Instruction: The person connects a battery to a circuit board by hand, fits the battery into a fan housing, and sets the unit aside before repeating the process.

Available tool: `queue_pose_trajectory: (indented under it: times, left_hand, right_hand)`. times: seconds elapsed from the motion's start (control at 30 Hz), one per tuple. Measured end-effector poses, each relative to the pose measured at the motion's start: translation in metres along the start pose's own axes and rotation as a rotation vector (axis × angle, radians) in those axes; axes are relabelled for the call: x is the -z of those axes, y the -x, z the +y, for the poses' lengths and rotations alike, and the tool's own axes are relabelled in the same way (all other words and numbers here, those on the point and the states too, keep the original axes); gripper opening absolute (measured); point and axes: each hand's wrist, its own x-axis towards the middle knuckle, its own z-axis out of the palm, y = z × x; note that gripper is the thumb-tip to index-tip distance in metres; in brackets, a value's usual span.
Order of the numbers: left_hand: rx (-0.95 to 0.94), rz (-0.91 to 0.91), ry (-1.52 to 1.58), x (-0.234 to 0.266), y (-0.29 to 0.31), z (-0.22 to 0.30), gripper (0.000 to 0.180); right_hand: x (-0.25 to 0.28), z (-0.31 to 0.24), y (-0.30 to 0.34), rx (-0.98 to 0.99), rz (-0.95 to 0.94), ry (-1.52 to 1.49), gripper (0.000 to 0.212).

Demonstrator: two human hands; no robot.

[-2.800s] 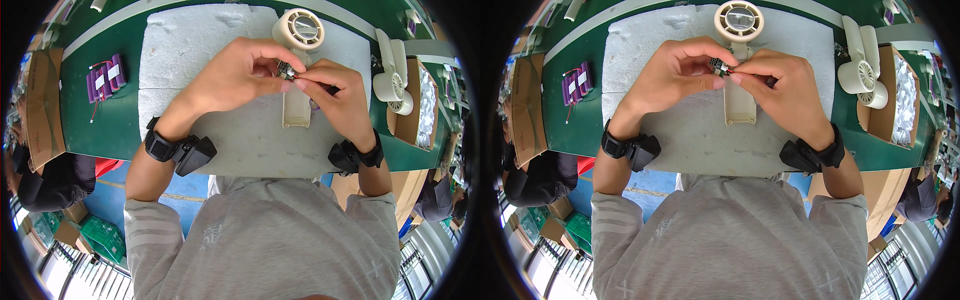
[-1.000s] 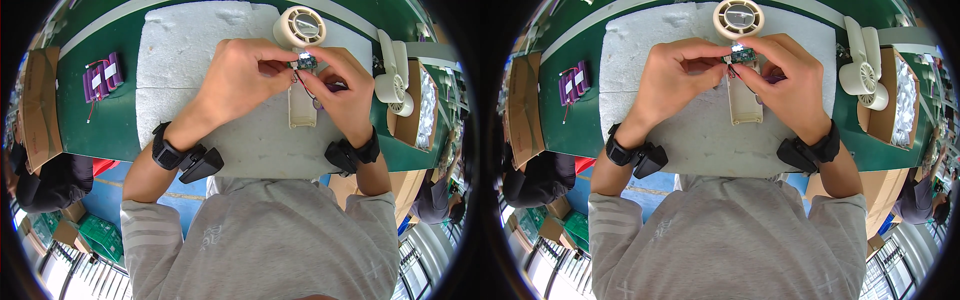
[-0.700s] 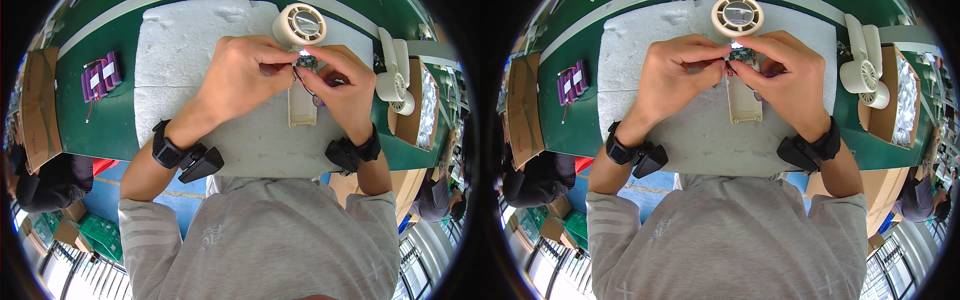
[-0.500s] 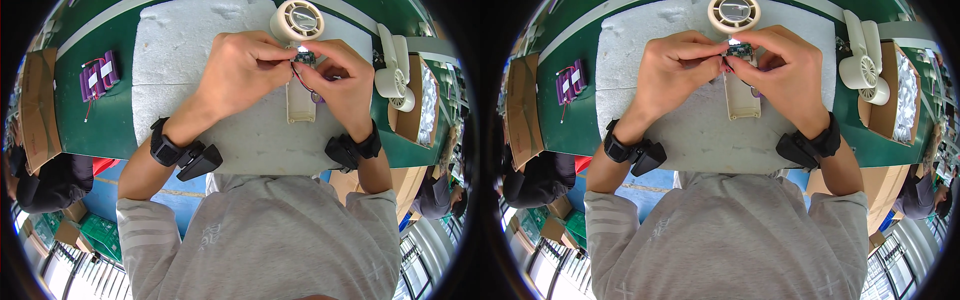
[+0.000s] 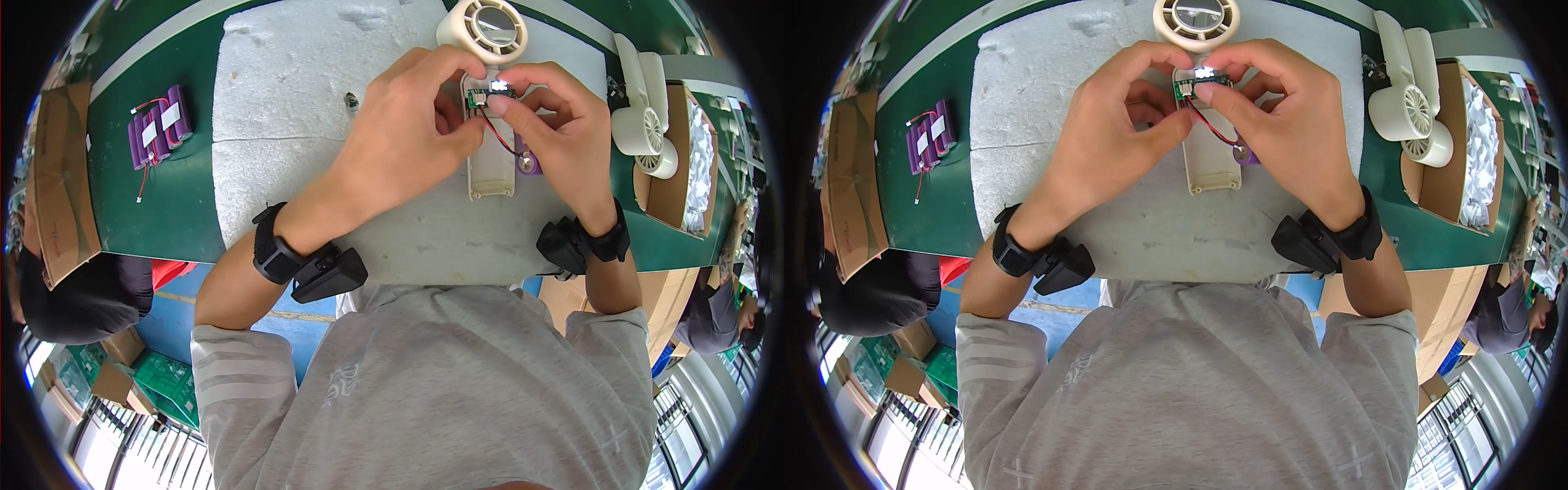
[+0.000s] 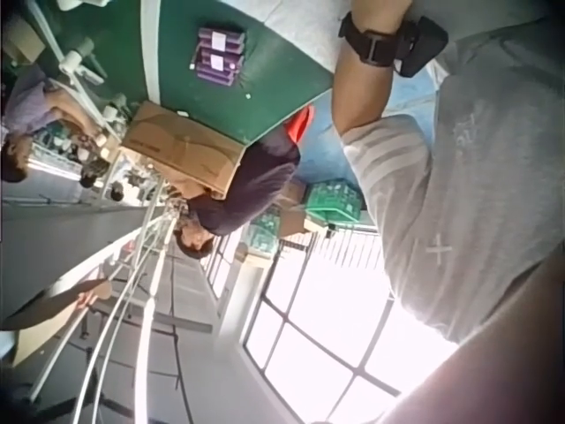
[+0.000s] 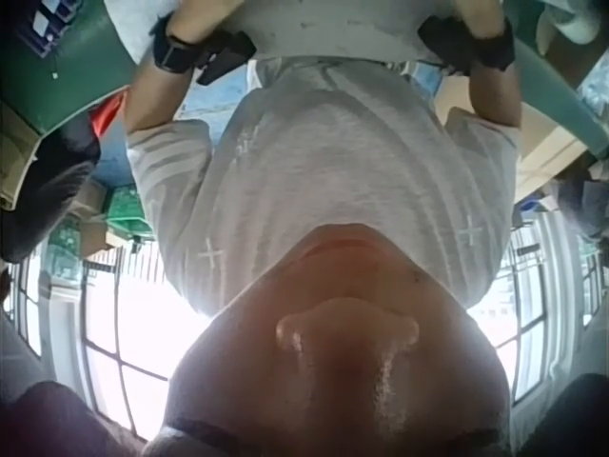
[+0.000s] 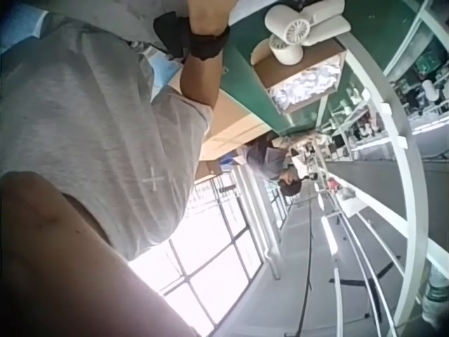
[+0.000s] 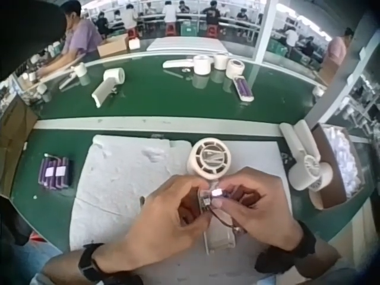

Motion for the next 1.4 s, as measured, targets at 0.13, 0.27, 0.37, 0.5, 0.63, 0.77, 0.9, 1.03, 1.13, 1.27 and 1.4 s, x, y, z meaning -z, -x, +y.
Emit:
queue_pose_trajectory:
  times: [0.13, 0.27, 0.37, 0.5, 0.63, 0.77, 0.9, 1.03, 1.13, 1.27, 1.4]
  left_hand:
    - [0.034, -0.022, -0.055, -0.002, 0.002, 0.003, 0.040]
    - [0.046, -0.016, -0.064, -0.005, 0.002, 0.003, 0.040]
    - [0.032, -0.016, -0.077, -0.005, 0.002, 0.002, 0.041]
    - [0.029, -0.009, -0.096, -0.006, 0.001, 0.003, 0.041]
    - [0.054, -0.010, -0.096, -0.006, 0.001, 0.003, 0.042]
    - [0.057, -0.015, -0.083, -0.006, 0.001, 0.001, 0.041]
    - [0.043, -0.023, -0.057, -0.003, 0.001, 0.001, 0.040]
    - [0.062, -0.053, -0.054, -0.002, -0.001, 0.001, 0.041]
    - [0.058, -0.105, 0.001, 0.002, -0.001, 0.003, 0.038]
    - [0.095, -0.147, 0.100, 0.008, -0.004, 0.000, 0.032]
    - [0.047, -0.139, 0.123, 0.011, -0.007, -0.002, 0.024]
  right_hand:
    - [0.002, 0.002, 0.001, 0.036, -0.008, 0.034, 0.021]
    - [0.003, 0.004, 0.001, 0.084, -0.014, 0.087, 0.019]
    - [0.002, 0.004, 0.000, 0.133, -0.012, 0.121, 0.018]
    - [0.000, 0.006, -0.001, 0.158, 0.020, 0.170, 0.018]
    - [0.000, 0.006, -0.001, 0.162, 0.034, 0.189, 0.019]
    - [0.000, 0.006, -0.001, 0.193, 0.043, 0.211, 0.020]
    - [-0.001, 0.003, 0.000, 0.208, 0.049, 0.220, 0.019]
    - [-0.001, 0.003, 0.000, 0.210, 0.058, 0.228, 0.020]
    - [-0.001, 0.002, 0.001, 0.181, 0.057, 0.250, 0.020]
    - [-0.002, 0.002, 0.001, 0.179, 0.063, 0.251, 0.021]
    - [-0.002, 0.003, 0.001, 0.169, 0.059, 0.248, 0.019]
